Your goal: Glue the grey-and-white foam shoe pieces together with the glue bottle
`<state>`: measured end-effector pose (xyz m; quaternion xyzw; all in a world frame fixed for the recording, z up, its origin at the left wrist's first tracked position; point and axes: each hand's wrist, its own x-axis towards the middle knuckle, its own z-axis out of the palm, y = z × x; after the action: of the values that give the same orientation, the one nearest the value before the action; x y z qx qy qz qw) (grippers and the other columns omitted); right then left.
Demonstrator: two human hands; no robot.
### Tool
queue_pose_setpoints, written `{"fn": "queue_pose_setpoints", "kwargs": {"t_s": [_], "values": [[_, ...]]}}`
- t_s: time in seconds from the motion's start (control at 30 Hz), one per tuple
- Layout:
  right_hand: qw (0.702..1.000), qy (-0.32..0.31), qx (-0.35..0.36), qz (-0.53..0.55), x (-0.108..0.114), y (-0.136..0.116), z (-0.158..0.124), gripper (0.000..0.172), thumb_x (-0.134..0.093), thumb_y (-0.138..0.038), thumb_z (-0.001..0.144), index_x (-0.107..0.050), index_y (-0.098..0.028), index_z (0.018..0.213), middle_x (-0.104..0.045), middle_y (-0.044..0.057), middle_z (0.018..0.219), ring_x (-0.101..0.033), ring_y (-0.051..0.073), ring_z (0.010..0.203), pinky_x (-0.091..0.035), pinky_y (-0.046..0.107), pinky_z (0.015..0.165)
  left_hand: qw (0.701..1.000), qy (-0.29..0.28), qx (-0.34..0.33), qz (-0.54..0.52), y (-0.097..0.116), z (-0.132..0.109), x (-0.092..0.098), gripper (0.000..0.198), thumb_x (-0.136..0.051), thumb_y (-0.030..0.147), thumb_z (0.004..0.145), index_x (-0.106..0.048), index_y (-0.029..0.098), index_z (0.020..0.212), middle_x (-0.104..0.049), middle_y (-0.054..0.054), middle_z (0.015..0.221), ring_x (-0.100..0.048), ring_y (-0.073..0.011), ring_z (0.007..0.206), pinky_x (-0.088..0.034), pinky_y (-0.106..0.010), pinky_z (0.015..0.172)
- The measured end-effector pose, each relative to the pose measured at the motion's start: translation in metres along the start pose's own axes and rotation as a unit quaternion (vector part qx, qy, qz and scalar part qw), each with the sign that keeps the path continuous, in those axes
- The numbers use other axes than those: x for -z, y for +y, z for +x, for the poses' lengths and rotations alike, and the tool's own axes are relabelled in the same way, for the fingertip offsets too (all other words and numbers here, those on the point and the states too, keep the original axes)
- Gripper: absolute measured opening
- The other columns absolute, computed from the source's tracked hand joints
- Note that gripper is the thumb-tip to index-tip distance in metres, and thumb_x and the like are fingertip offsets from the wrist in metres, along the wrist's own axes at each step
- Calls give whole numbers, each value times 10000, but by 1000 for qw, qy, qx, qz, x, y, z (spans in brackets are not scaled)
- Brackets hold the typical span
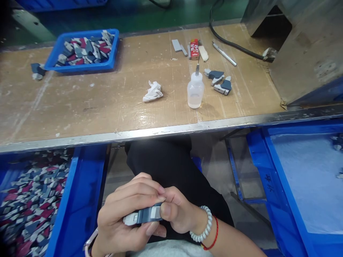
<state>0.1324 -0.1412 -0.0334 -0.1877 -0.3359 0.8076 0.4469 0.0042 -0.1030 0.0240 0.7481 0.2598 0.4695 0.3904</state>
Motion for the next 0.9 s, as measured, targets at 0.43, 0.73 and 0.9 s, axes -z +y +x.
{"fn": "queue_pose_setpoints", "kwargs": {"t_s": [0.43,0.73,0.9], "values": [[997,-42,45,37,-4,-9,0,587,-539,-659,924,-525,-173,597,-452,-43,480,-410,69,432,-352,209,465,1000,7,-1,-2,2,1,-1,202,-719,312,899,-706,112,926,-731,-62,721,-724,-191,715,-538,-322,657],[998,-26,55,35,-1,-7,0,594,-579,-646,917,-476,-163,587,-461,-43,552,-386,50,471,-326,197,476,1000,18,9,15,3,0,-3,213,-701,325,919,-712,113,906,-715,-44,704,-713,-175,703,-523,-315,646],[998,-44,30,29,0,-3,-2,608,-512,-682,934,-543,-157,629,-434,-51,470,-376,66,416,-333,208,439,999,25,9,22,2,1,-2,199,-708,304,908,-714,106,887,-707,-45,693,-706,-171,693,-516,-312,640]]}}
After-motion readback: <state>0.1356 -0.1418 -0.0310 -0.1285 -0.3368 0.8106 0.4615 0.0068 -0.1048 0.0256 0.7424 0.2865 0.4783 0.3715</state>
